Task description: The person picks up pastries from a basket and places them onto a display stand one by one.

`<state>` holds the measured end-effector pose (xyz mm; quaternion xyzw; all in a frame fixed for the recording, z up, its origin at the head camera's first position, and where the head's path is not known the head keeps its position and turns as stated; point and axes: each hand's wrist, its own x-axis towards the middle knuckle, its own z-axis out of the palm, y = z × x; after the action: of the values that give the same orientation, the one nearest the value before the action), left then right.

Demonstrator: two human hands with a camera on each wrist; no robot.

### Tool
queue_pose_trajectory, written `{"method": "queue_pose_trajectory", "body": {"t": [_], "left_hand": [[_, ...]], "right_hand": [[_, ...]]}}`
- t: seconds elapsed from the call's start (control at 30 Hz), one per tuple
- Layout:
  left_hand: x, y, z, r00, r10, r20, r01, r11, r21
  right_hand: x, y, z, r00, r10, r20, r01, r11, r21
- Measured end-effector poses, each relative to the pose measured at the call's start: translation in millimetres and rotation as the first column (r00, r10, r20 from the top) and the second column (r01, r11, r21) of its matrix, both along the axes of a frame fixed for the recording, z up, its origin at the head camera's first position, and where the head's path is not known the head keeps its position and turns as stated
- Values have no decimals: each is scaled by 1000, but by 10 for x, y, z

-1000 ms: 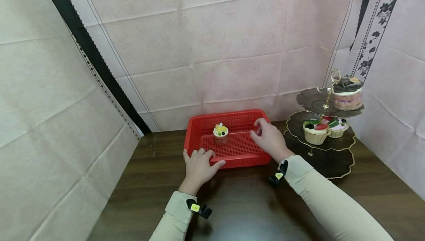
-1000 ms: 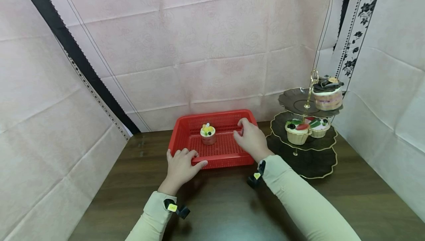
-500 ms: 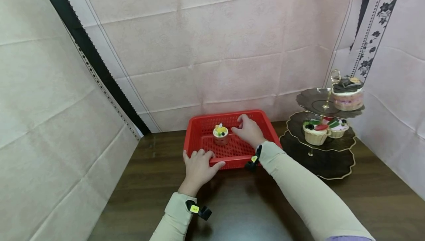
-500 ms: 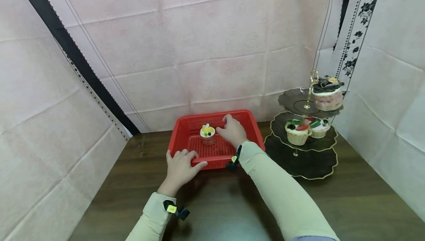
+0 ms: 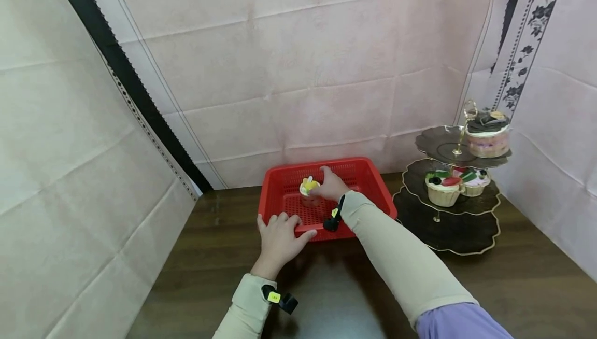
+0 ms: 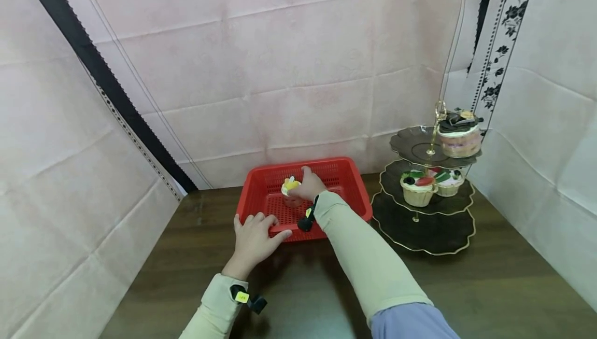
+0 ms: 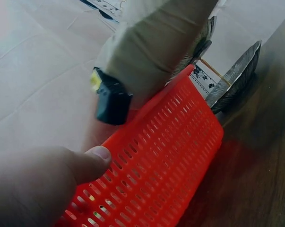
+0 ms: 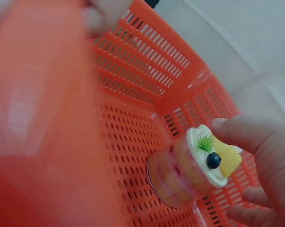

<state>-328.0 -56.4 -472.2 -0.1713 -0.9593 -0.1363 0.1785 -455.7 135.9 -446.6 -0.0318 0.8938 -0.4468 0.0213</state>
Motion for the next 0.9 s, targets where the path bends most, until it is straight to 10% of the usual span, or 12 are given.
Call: {"method": "queue_pose_trajectory", "body": {"t": [0.57, 0.9], "left_hand": [[31, 18, 15, 1000, 18, -1, -18, 1000, -25], [26, 21, 17, 1000, 26, -4, -26, 999, -34]], "right_hand": [[-298, -136, -174, 990, 72, 123, -57, 991, -124], [-311, -203, -170, 981, 99, 165, -97, 995, -23]]}}
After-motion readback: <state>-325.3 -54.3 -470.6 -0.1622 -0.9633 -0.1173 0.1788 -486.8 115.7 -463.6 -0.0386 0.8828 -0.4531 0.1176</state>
